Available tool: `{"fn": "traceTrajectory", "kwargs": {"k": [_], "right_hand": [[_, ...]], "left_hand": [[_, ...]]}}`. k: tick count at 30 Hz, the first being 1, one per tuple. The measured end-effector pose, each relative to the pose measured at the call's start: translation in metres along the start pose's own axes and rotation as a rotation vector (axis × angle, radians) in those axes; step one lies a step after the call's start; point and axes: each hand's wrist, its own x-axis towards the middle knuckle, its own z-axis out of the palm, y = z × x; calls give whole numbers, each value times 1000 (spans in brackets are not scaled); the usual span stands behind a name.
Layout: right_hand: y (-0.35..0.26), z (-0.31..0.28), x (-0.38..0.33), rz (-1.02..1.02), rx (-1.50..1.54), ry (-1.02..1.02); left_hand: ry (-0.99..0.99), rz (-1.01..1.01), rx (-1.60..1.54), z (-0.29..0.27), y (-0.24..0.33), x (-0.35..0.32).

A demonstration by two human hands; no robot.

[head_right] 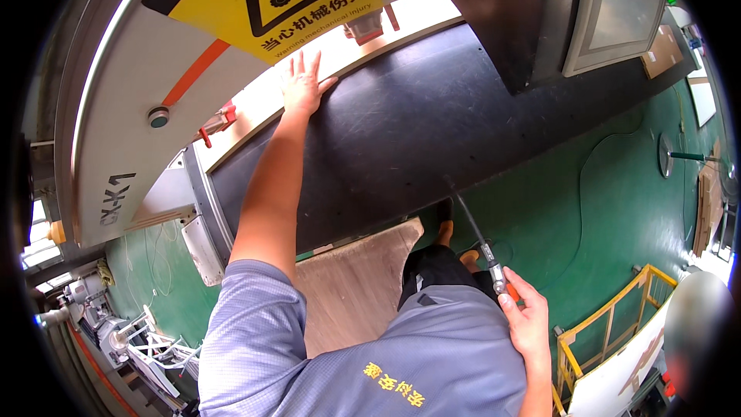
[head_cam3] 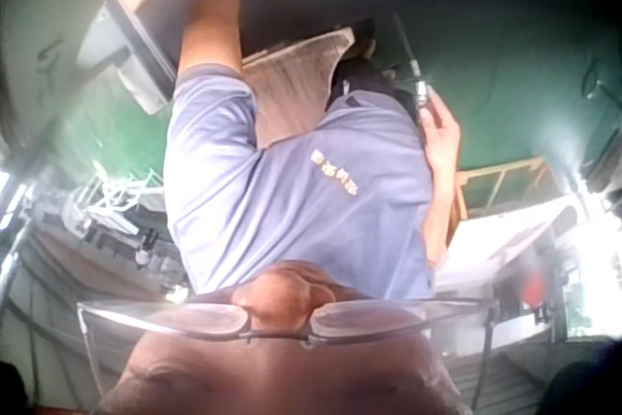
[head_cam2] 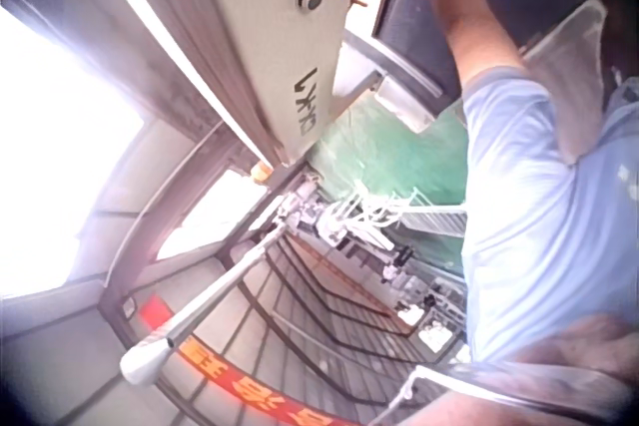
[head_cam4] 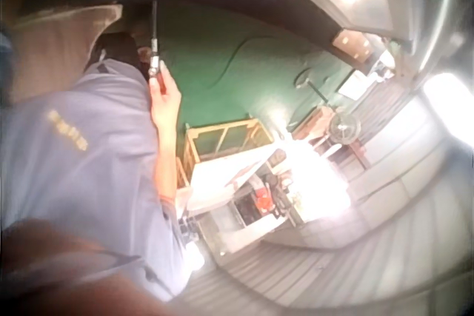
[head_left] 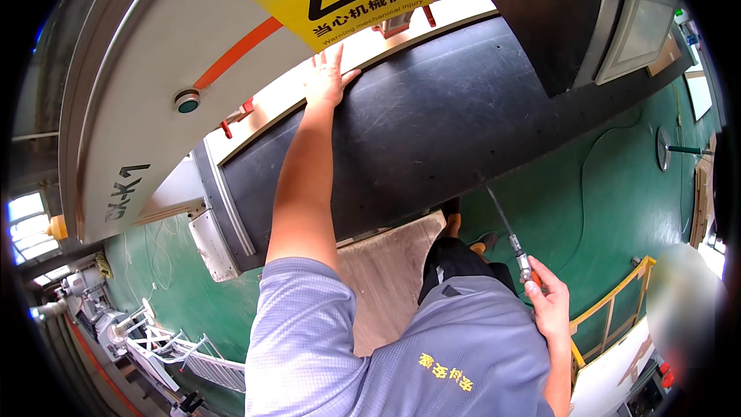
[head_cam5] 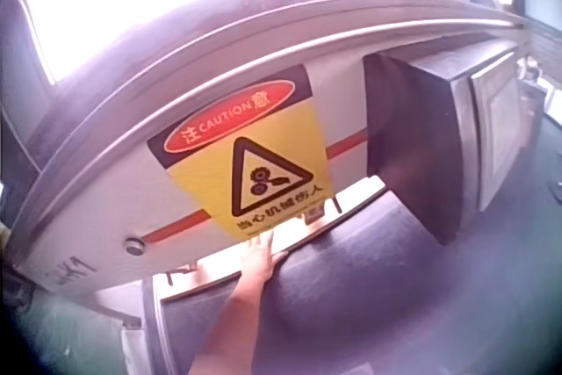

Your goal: The person operates a large industrial machine labeled CX-K1 in a workshop. They repeatedly place rectangular wooden boards onto the machine's conveyor belt, press a green start button, and retrieve the boards after processing. The person holds a tool in their right hand throughout the sequence.

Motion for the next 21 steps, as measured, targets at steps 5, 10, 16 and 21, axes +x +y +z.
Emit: {"fn": "traceTrajectory", "kwargs": {"k": [5, 10, 16, 21], "right_hand": [[4, 0, -1, 6, -57, 4], [12, -2, 1, -5, -45, -17], [14, -2, 3, 4, -36, -24], [-5, -1, 2, 2, -39, -74]], "left_hand": [[33, 29, -37, 2, -6, 9], [35, 41, -32, 0, -10, 14], [28, 55, -46, -4, -6, 12], [-100, -14, -85, -18, -1, 18]]}}
